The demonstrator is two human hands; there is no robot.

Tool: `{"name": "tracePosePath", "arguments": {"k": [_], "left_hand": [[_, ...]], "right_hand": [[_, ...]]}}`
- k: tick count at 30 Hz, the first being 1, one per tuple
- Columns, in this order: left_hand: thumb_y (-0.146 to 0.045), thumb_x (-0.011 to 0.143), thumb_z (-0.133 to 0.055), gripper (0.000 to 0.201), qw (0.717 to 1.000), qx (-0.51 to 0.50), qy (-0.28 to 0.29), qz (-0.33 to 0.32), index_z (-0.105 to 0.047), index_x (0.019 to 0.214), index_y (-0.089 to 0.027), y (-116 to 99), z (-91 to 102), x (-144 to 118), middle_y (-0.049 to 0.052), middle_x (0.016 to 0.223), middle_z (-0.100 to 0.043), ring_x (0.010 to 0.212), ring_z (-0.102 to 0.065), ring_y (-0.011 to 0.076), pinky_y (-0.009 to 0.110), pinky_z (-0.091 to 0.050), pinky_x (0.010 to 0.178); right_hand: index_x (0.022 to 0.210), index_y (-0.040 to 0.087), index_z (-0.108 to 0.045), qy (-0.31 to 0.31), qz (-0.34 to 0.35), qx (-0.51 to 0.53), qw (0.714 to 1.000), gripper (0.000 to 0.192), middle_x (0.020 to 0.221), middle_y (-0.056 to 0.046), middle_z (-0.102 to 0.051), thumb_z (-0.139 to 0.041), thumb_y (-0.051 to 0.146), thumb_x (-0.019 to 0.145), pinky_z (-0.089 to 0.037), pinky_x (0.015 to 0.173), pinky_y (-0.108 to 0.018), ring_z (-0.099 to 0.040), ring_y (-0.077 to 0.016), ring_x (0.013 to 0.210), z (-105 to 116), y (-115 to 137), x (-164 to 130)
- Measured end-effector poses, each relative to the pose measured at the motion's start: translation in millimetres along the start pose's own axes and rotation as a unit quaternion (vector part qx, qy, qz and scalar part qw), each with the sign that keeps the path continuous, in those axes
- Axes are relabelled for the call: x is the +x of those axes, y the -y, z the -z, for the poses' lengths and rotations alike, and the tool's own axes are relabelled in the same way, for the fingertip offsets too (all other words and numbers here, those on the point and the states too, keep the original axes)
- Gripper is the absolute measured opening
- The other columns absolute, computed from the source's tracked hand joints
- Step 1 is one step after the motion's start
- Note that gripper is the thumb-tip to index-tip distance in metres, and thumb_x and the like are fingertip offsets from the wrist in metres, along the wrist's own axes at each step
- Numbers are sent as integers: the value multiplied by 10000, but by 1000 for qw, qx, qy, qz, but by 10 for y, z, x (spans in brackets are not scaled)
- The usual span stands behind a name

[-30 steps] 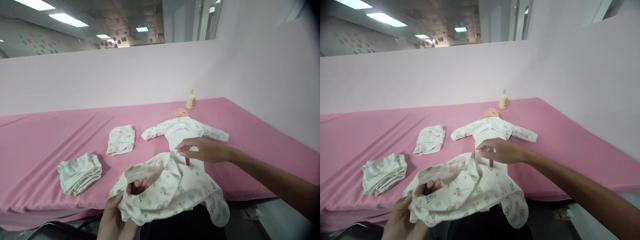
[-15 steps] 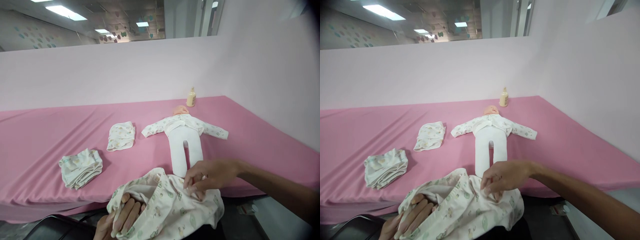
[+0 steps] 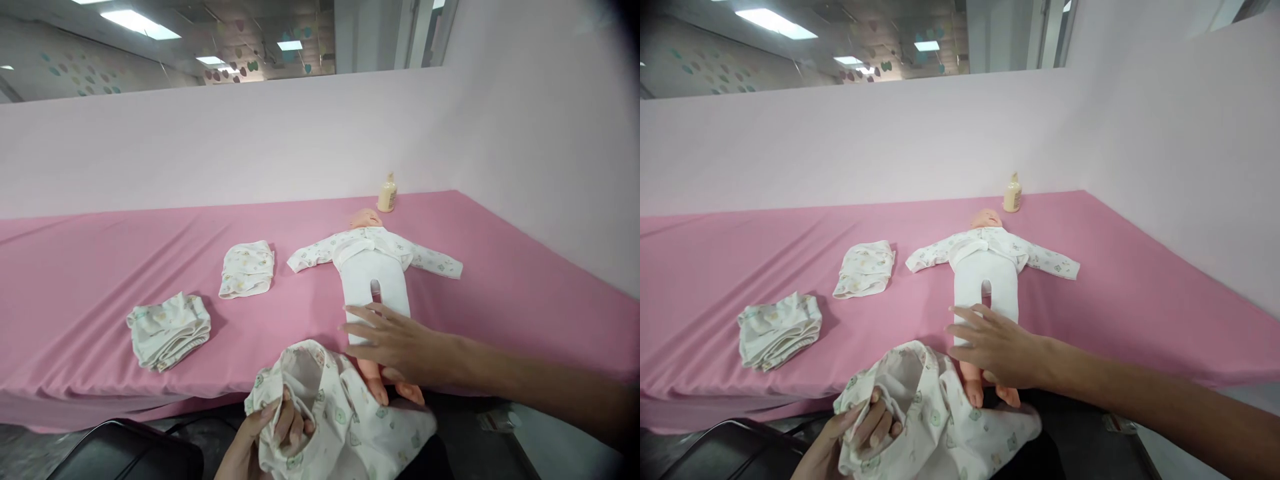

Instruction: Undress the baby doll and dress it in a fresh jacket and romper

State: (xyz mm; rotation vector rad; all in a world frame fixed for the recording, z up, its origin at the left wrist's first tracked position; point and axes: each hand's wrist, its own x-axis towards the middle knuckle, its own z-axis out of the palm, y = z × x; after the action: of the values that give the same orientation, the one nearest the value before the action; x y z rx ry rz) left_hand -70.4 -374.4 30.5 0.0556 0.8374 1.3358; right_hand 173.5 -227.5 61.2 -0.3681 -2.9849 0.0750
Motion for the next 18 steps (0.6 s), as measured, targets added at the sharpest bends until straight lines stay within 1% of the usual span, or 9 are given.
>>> {"name": "tracePosePath", "arguments": {"k": [2, 4, 5, 7, 10, 12, 14, 16, 18], "left_hand": [[-172, 790, -684, 112, 1000, 5, 9, 5, -640, 891, -152, 3, -64, 30, -25, 585, -518, 586, -559, 136, 348, -519, 800], [-178, 801, -686, 182, 1000, 15, 13, 20, -659, 979, -149, 14, -166, 55, 6, 663, -590, 670, -624, 166, 347, -518, 829], [-180, 803, -688, 227, 999, 22, 16, 28, -664, 1026, -144, 26, -226, 65, 23, 708, -621, 717, -652, 184, 346, -517, 846], [-196, 805, -696, 305, 998, 34, 25, 38, -665, 1101, -129, 63, -352, 82, 57, 790, -669, 796, -688, 216, 348, -520, 878], [-236, 803, -710, 397, 998, 42, 34, 42, -661, 1178, -116, 141, -504, 105, 95, 890, -711, 911, -710, 272, 379, -524, 926], [-261, 785, -730, 451, 998, 46, 37, 31, -661, 1210, -127, 182, -556, 121, 106, 934, -732, 999, -699, 310, 407, -522, 955], [-286, 762, -750, 491, 998, 61, 29, -1, -667, 1228, -155, 189, -566, 135, 99, 961, -749, 1094, -666, 329, 411, -510, 992], [-302, 755, -756, 503, 995, 87, 16, -43, -672, 1239, -192, 152, -557, 139, 77, 966, -760, 1178, -626, 323, 388, -488, 1031], [-304, 766, -744, 502, 991, 109, 15, -76, -667, 1256, -224, 81, -563, 123, 58, 966, -765, 1233, -595, 309, 362, -466, 1058]], "right_hand": [[1096, 158, -653, 15, 42, -11, 999, 359, 1328, -122, -592, -701, 145, 741, -279, 1159, -521, -296, -347, 1440, -28, 10, 64], [1012, 172, -656, 21, 63, -8, 998, 214, 1210, -100, -647, -646, 152, 799, -301, 1145, -491, -364, -310, 1405, 8, 1, 121], [992, 184, -650, 17, 60, 0, 998, 192, 1164, -82, -661, -615, 132, 811, -310, 1135, -467, -395, -287, 1383, 54, -9, 143], [976, 205, -635, 2, 31, 30, 999, 178, 1130, -49, -668, -589, 117, 827, -325, 1110, -422, -449, -249, 1333, 186, -38, 175], [998, 226, -631, -25, -12, 90, 996, 98, 1167, -26, -659, -590, 247, 911, -334, 1071, -396, -504, -218, 1254, 394, -107, 212], [1044, 249, -641, -50, -27, 121, 991, 159, 1200, -24, -650, -582, 352, 939, -331, 1057, -393, -515, -212, 1226, 476, -163, 235], [1100, 266, -646, -79, -29, 131, 988, 199, 1239, -25, -638, -586, 370, 941, -324, 1054, -388, -513, -210, 1225, 505, -211, 257], [1152, 272, -642, -100, -28, 127, 986, 231, 1250, -26, -639, -593, 350, 940, -323, 1051, -381, -517, -205, 1221, 504, -240, 280], [1211, 273, -626, -108, -26, 121, 986, 276, 1250, -29, -644, -588, 342, 947, -323, 1054, -381, -525, -201, 1217, 495, -245, 306]]}}
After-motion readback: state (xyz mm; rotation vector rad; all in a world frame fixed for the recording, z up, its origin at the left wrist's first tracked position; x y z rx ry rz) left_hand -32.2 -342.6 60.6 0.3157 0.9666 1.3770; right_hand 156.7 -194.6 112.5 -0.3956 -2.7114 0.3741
